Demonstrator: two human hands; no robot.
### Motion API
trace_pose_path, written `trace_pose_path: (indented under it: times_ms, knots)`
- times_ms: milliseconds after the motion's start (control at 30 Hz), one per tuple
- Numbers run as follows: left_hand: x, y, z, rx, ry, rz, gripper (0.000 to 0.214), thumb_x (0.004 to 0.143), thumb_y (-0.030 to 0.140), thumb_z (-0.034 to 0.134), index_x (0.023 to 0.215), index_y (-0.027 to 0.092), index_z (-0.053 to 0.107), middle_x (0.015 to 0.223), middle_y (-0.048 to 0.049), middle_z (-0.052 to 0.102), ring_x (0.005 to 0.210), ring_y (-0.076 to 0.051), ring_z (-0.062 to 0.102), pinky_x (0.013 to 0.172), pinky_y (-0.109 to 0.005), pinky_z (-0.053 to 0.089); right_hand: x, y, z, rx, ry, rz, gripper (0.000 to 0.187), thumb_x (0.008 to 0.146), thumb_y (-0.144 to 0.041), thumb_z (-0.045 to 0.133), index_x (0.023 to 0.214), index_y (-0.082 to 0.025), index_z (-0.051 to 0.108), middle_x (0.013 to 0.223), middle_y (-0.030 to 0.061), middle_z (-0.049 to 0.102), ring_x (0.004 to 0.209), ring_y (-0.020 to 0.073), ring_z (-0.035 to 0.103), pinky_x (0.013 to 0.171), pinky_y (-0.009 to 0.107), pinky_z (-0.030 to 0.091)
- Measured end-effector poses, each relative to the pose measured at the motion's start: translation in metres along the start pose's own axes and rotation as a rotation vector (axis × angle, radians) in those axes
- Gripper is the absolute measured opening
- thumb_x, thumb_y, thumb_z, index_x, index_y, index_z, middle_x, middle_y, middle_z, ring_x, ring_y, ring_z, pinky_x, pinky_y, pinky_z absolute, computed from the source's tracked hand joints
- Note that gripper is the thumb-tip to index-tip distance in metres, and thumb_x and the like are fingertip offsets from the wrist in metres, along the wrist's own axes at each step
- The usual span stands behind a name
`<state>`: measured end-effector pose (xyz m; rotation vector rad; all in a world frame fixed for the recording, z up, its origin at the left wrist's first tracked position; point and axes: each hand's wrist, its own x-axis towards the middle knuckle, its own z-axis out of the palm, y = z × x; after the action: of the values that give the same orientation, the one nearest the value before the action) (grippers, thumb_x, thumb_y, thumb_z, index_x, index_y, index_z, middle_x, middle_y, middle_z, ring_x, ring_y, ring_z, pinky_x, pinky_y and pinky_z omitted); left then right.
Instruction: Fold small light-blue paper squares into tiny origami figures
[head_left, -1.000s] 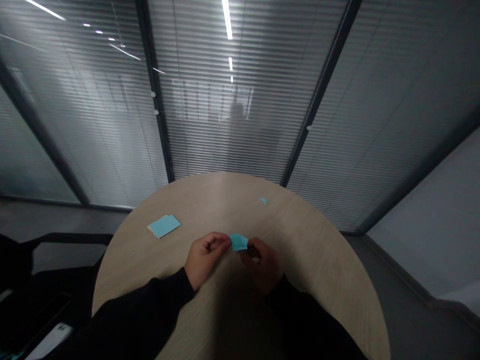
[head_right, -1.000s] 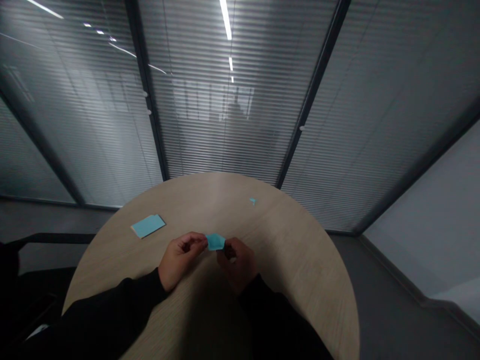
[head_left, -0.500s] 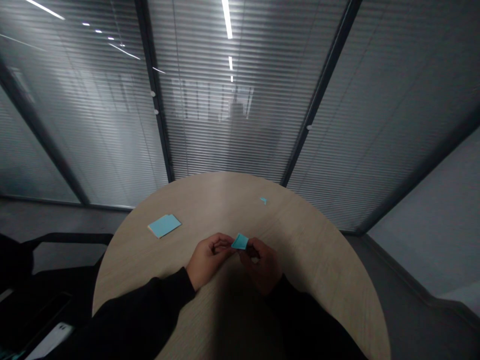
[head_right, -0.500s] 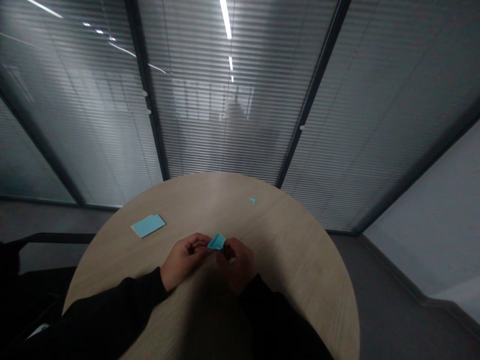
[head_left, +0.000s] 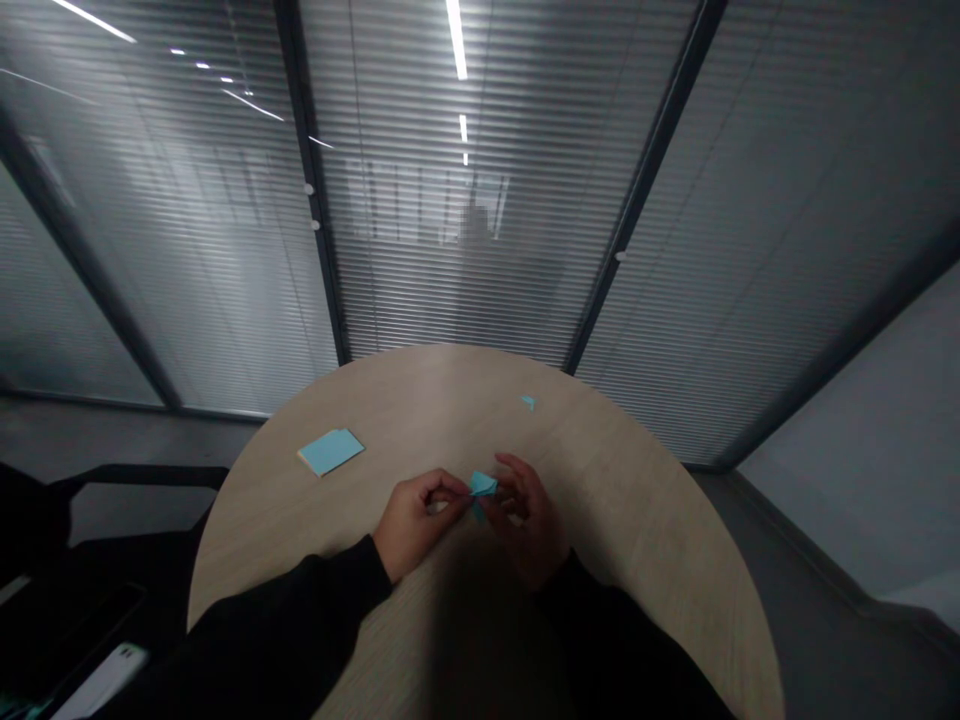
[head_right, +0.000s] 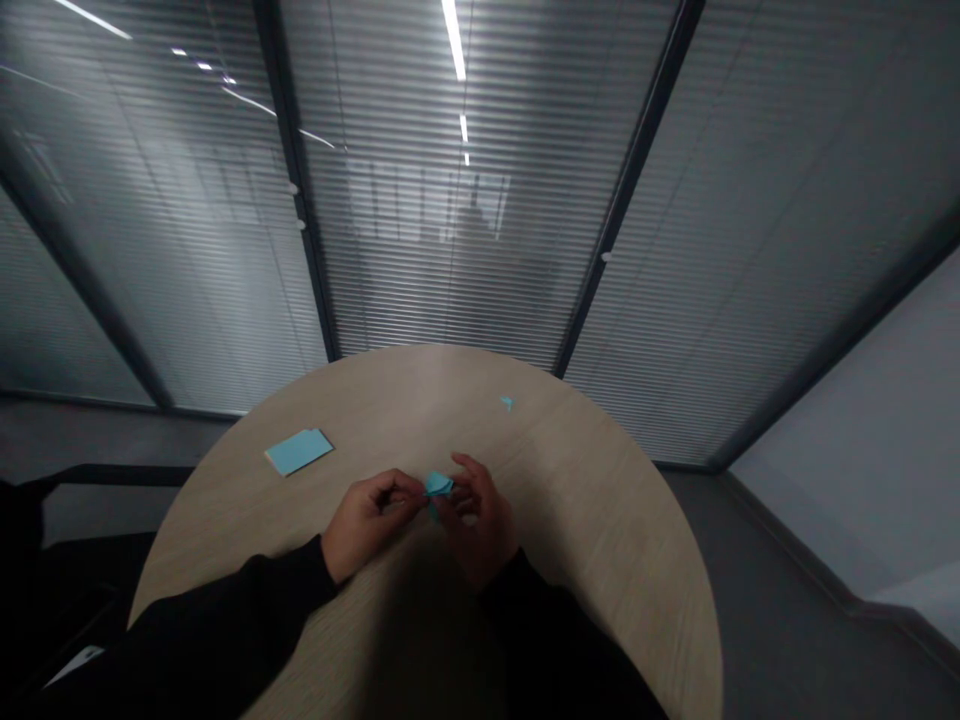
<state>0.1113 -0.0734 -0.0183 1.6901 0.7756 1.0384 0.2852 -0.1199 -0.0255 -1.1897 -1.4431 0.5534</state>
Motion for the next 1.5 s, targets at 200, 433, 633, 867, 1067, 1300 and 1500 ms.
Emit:
trace_pose_path:
  times_ms: [200,433,633,867,1067,1300,1500]
  knots:
    - [-0.0001,0.0010,-0.0005,-0.008,0.005,0.055,0.016,0.082,0.032,0.067,0.081,0.016,0.065,0.084,-0.0073,0.071,0.079,-0.018,0.065,0.076,-0.031,0.052,0.0001,-0.0042,-0.0030,-0.151,-0.068,-0.160,0.016,0.089,-0.032,0.057,0.098,-0.021,0.064,0.092,0.0061,0.069,0.071,0.0156,0.066,0.062,0.027,0.055]
    - [0.0006,-0.0016,0.0001,-0.100,-0.023,0.026,0.021,0.081,0.036,0.070,0.082,0.016,0.065,0.086,-0.0078,0.071,0.080,-0.018,0.065,0.077,-0.031,0.052,0.0020,-0.0023,-0.0049,-0.215,-0.030,-0.135,0.016,0.088,-0.035,0.060,0.090,-0.021,0.067,0.086,0.0057,0.070,0.072,0.0168,0.066,0.064,0.028,0.055]
    - [0.0022,-0.0050,0.0011,-0.207,-0.010,-0.074,0.024,0.078,0.037,0.073,0.084,0.015,0.063,0.078,-0.0043,0.069,0.069,-0.014,0.063,0.066,-0.027,0.049,0.0031,-0.0053,-0.0071,-0.203,-0.038,-0.191,0.011,0.089,-0.030,0.060,0.089,-0.022,0.067,0.087,0.0055,0.070,0.075,0.0170,0.066,0.066,0.028,0.054]
    - [0.0018,-0.0013,0.0004,-0.235,-0.031,-0.115,0.027,0.078,0.039,0.074,0.087,0.015,0.065,0.075,-0.0029,0.070,0.063,-0.013,0.061,0.060,-0.024,0.045,0.0031,-0.0053,-0.0058,-0.128,-0.002,-0.167,0.013,0.089,-0.031,0.059,0.088,-0.022,0.069,0.092,0.0075,0.072,0.081,0.0188,0.069,0.071,0.031,0.058]
    - [0.0024,-0.0016,0.0013,-0.310,0.000,-0.137,0.028,0.074,0.039,0.077,0.082,0.015,0.065,0.079,-0.0045,0.072,0.067,-0.014,0.063,0.063,-0.025,0.047,0.0023,-0.0038,-0.0038,0.046,-0.018,-0.026,0.016,0.082,-0.036,0.068,0.086,-0.021,0.067,0.096,0.0073,0.069,0.079,0.0180,0.070,0.067,0.029,0.061]
    - [0.0041,-0.0021,0.0037,-0.385,-0.016,-0.129,0.036,0.072,0.035,0.080,0.097,0.015,0.064,0.077,-0.0015,0.067,0.069,-0.012,0.061,0.067,-0.025,0.047,0.0023,-0.0046,-0.0026,-0.010,-0.018,0.029,0.018,0.083,-0.038,0.065,0.081,-0.020,0.066,0.088,0.0061,0.070,0.072,0.0168,0.069,0.063,0.027,0.058]
    - [0.0033,-0.0025,0.0028,-0.337,-0.096,-0.194,0.033,0.076,0.039,0.076,0.093,0.013,0.068,0.080,-0.0050,0.071,0.069,-0.014,0.063,0.069,-0.028,0.047,0.0013,-0.0033,-0.0018,-0.041,-0.030,0.075,0.019,0.084,-0.038,0.065,0.085,-0.019,0.065,0.077,0.0042,0.071,0.064,0.0162,0.068,0.057,0.025,0.053]
